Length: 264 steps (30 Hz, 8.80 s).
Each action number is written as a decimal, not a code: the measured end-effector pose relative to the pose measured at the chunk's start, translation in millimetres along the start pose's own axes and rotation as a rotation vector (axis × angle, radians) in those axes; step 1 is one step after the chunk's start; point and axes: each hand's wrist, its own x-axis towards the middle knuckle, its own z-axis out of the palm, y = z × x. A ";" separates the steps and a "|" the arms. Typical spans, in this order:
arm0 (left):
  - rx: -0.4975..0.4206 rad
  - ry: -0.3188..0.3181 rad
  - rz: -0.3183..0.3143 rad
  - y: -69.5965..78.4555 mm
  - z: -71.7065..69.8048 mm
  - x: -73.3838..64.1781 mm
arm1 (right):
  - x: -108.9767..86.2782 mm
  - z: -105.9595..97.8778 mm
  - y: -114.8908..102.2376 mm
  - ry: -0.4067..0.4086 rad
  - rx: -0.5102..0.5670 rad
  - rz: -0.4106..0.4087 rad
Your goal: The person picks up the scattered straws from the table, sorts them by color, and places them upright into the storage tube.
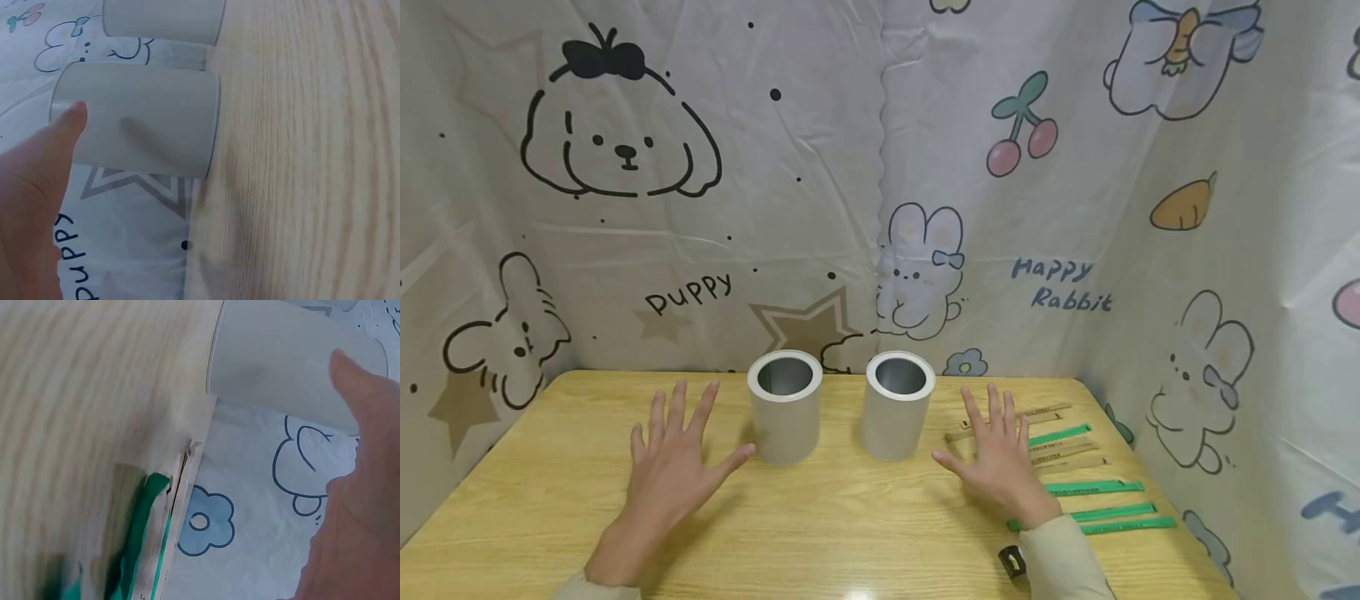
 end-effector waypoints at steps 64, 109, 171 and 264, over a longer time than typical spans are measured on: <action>-0.907 -0.543 -0.060 -4.5 73.4 63.7 | 71.2 -17.7 130.9 -0.329 0.390 0.155; -0.935 -0.566 -0.042 -3.5 74.8 67.3 | 101.9 -35.7 -173.7 -0.085 1.071 0.024; -0.901 -0.570 -0.092 -3.3 74.0 66.5 | 92.5 -120.1 -39.9 0.112 1.428 0.027; -0.901 -0.589 -0.088 1.0 72.9 65.6 | 23.1 -32.8 144.4 -0.357 0.422 -0.101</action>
